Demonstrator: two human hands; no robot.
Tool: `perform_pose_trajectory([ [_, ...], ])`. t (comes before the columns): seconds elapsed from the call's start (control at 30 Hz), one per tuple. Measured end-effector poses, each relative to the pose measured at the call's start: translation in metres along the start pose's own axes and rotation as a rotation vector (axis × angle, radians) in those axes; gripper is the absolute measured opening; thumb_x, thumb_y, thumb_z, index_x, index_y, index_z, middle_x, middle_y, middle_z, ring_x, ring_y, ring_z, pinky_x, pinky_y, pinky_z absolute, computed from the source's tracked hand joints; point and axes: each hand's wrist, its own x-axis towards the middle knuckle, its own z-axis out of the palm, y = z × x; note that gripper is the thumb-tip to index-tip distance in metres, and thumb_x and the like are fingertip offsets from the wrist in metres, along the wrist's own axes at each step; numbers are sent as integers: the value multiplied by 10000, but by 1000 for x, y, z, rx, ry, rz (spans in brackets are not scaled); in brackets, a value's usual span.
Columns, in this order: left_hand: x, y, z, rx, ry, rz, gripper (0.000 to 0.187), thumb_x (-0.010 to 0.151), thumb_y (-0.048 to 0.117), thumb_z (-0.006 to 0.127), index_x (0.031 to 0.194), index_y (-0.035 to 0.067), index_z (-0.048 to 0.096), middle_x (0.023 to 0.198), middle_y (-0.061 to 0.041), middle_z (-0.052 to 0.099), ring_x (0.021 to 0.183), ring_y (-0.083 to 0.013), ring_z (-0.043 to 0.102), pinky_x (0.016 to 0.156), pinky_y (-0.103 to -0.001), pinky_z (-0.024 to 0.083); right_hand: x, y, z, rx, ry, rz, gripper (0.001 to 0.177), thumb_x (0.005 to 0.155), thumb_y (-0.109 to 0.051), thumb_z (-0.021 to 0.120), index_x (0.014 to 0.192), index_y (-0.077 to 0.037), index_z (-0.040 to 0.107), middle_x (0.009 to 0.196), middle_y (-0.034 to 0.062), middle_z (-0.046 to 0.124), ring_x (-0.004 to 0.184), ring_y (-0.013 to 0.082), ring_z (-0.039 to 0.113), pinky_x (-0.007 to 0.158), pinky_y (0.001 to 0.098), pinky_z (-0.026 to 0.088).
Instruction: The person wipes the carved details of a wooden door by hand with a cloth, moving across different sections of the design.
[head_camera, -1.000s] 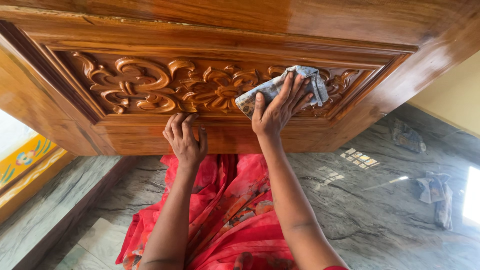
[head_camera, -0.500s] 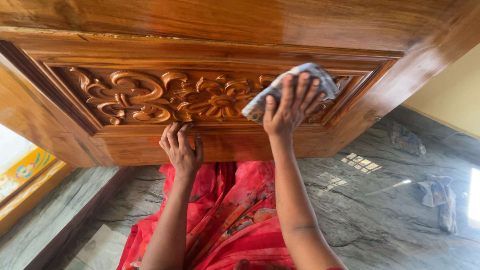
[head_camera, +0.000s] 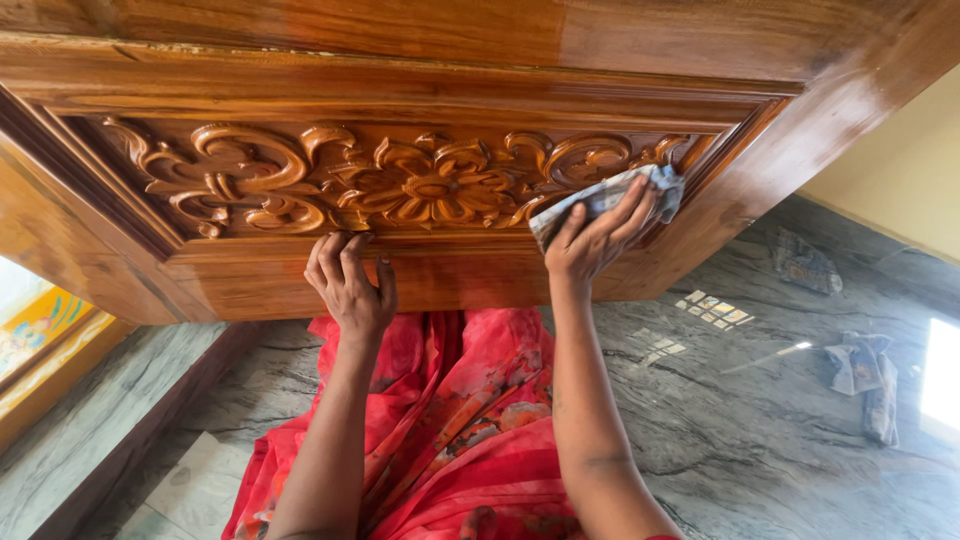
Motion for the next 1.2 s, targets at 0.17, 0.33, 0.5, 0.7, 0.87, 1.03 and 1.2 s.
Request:
perform_pose_trajectory([
  [0.17, 1, 1, 1, -7, 14, 2, 348, 942, 167, 687, 1271, 66, 636, 1340, -165, 547, 1315, -368, 475, 1134, -502, 354, 24, -4, -5, -75, -15, -100, 717, 1127, -502, 291, 1646, -10, 231, 1732, 179, 137, 1635, 362, 102, 1324, 547, 107],
  [0.33, -1, -1, 3, -1, 10, 2, 350, 944, 174, 692, 1271, 66, 635, 1335, -167, 542, 1314, -368, 472, 1135, -500, 354, 55, -4, -15, -86, 10, -116, 669, 1115, -471, 360, 1616, -31, 307, 1697, 190, 216, 1602, 372, 206, 1295, 548, 157],
  [0.5, -1, -5, 4, 11, 2, 9, 353, 939, 176, 696, 1268, 63, 640, 1330, -169, 544, 1310, -367, 470, 1131, -498, 354, 53, -14, -18, -42, 89, -51, 631, 1145, -477, 408, 1602, -48, 346, 1644, 190, 283, 1509, 362, 334, 1265, 496, 299],
  [0.7, -2, -6, 7, -3, 9, 8, 332, 947, 165, 695, 1261, 68, 643, 1336, -165, 545, 1315, -364, 471, 1132, -493, 357, 9, -5, -8, -67, 41, -46, 718, 1152, -507, 342, 1647, -3, 215, 1674, 241, 208, 1584, 404, 257, 1282, 510, 218],
  [0.87, -2, -6, 7, -2, 6, 4, 335, 941, 157, 688, 1260, 66, 643, 1340, -169, 544, 1312, -365, 472, 1131, -495, 354, 4, 5, -7, -159, -53, 52, 812, 1118, -576, 223, 1670, 0, 77, 1755, 205, 96, 1625, 385, 45, 1333, 568, 12],
  [1.03, -2, -6, 4, -4, 7, 13, 352, 944, 171, 690, 1276, 63, 640, 1337, -168, 543, 1319, -367, 467, 1140, -494, 350, 47, -10, 0, -118, 24, 103, 797, 1117, -621, 174, 1693, -98, 4, 1746, 109, 18, 1635, 336, -37, 1347, 530, -41],
  [1.2, 0, -5, 4, -10, 13, 4, 359, 935, 182, 694, 1273, 72, 643, 1328, -157, 549, 1310, -358, 472, 1130, -499, 346, 70, -44, 20, -78, 98, -1, 802, 1075, -670, 119, 1714, -194, 28, 1745, 25, 5, 1631, 228, -47, 1317, 456, -78],
])
